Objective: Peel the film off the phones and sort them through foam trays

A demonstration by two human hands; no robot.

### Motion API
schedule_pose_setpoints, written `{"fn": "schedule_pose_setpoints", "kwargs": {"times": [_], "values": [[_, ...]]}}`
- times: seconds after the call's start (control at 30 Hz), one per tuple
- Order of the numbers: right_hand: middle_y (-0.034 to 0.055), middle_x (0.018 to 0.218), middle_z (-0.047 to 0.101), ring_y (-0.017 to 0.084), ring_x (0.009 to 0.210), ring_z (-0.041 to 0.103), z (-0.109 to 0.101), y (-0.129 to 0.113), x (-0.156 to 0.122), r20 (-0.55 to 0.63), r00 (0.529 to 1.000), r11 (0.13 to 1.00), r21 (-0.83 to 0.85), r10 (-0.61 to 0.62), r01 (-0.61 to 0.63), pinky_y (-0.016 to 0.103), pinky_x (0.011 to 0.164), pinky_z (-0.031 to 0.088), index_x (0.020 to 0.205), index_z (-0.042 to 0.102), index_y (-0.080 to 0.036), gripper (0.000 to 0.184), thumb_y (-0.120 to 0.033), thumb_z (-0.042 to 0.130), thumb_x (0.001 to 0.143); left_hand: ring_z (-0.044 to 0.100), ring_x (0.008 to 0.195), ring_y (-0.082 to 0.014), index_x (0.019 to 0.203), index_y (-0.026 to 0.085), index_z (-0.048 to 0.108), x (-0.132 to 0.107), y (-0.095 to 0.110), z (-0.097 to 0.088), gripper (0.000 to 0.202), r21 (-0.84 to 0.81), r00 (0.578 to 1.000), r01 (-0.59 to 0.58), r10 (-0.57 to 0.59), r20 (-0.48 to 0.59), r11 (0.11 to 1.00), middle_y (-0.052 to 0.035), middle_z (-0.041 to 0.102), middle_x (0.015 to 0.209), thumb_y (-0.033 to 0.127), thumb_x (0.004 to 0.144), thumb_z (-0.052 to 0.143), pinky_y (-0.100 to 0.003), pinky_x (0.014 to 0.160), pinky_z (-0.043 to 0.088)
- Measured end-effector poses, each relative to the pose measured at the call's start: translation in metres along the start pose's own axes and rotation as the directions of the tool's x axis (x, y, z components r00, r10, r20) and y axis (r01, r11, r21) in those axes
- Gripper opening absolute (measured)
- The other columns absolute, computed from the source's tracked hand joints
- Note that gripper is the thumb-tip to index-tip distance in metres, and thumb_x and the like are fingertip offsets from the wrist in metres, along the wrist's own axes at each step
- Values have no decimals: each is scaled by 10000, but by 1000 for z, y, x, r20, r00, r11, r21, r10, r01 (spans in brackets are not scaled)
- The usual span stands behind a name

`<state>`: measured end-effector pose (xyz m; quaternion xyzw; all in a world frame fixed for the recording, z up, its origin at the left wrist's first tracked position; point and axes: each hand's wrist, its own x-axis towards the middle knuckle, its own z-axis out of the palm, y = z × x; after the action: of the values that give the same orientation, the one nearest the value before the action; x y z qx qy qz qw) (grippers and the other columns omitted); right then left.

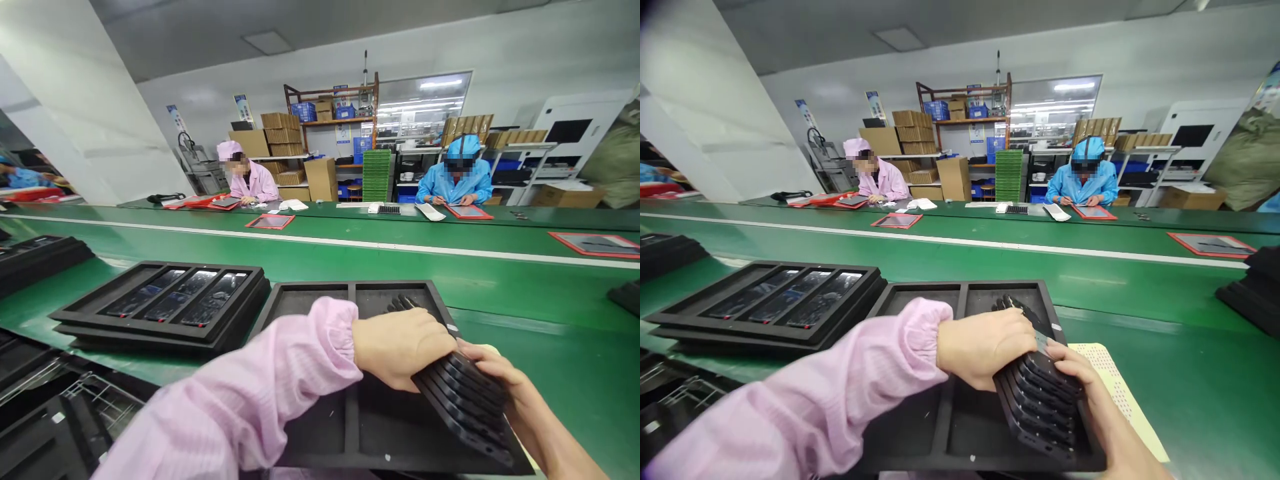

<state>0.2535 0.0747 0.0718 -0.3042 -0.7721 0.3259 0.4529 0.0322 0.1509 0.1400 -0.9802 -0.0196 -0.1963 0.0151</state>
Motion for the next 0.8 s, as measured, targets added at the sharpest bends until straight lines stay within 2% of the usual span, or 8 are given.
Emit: {"fn": "schedule_pose_setpoints", "kwargs": {"times": [0.13,0.33,0.43,0.53,0.57,0.63,0.7,0.8], "values": [[104,1233,531,291,1111,526,-12,11,19,45,985,960,217,169,-175,441,905,479,1210,502,-290,508,-644,501,847,567,737,-224,960,164,580,7,0,-16,300,289,945,-216,125,303,933,-68,658,851,127,671,651,-396,714,425],[121,1153,541,173,686,602,10,33,96,-73,851,845,195,519,-499,291,529,537,1096,500,-202,559,-661,545,781,566,801,-203,897,268,621,-3,2,7,226,254,921,-233,129,367,939,-5,672,818,125,723,602,-409,803,398],[69,1046,586,106,502,525,25,48,122,-3,827,816,165,562,-554,214,376,439,1056,536,-210,453,-521,643,744,524,1037,-263,1034,259,596,-17,6,-3,324,282,943,-121,22,331,952,-68,627,1069,139,733,588,-499,947,333],[6,795,610,78,415,460,36,55,136,66,789,779,129,611,-613,163,321,349,1005,580,-200,329,-382,660,743,284,1307,-361,1221,201,466,-40,7,-3,600,148,937,210,-242,251,966,-162,406,1371,126,641,601,-608,1040,181],[-13,714,593,71,391,441,38,56,138,84,775,766,117,627,-632,153,310,324,1016,581,-195,315,-355,646,753,182,1351,-381,1284,170,390,-49,6,2,719,34,904,381,-379,197,924,-187,312,1430,107,596,590,-623,1054,133],[-47,593,538,65,349,405,40,54,139,118,744,738,94,658,-668,142,295,293,1071,566,-186,335,-332,614,773,56,1384,-363,1373,142,228,-66,-1,20,876,-345,728,661,-681,79,666,-196,163,1489,77,555,535,-591,1087,70],[-64,537,500,67,344,399,41,51,137,149,719,717,72,679,-693,137,295,291,1093,553,-180,350,-331,594,780,98,1386,-323,1410,148,90,-78,-9,42,982,-706,544,638,-829,129,308,-180,105,1502,73,528,514,-521,1116,77],[-64,501,479,73,350,389,42,45,130,189,692,699,34,697,-714,140,291,278,984,565,-172,309,-373,594,752,321,1301,-284,1404,175,75,-82,-18,64,1005,-855,499,513,-836,229,73,-142,288,1412,82,498,500,-471,1099,192]]}}
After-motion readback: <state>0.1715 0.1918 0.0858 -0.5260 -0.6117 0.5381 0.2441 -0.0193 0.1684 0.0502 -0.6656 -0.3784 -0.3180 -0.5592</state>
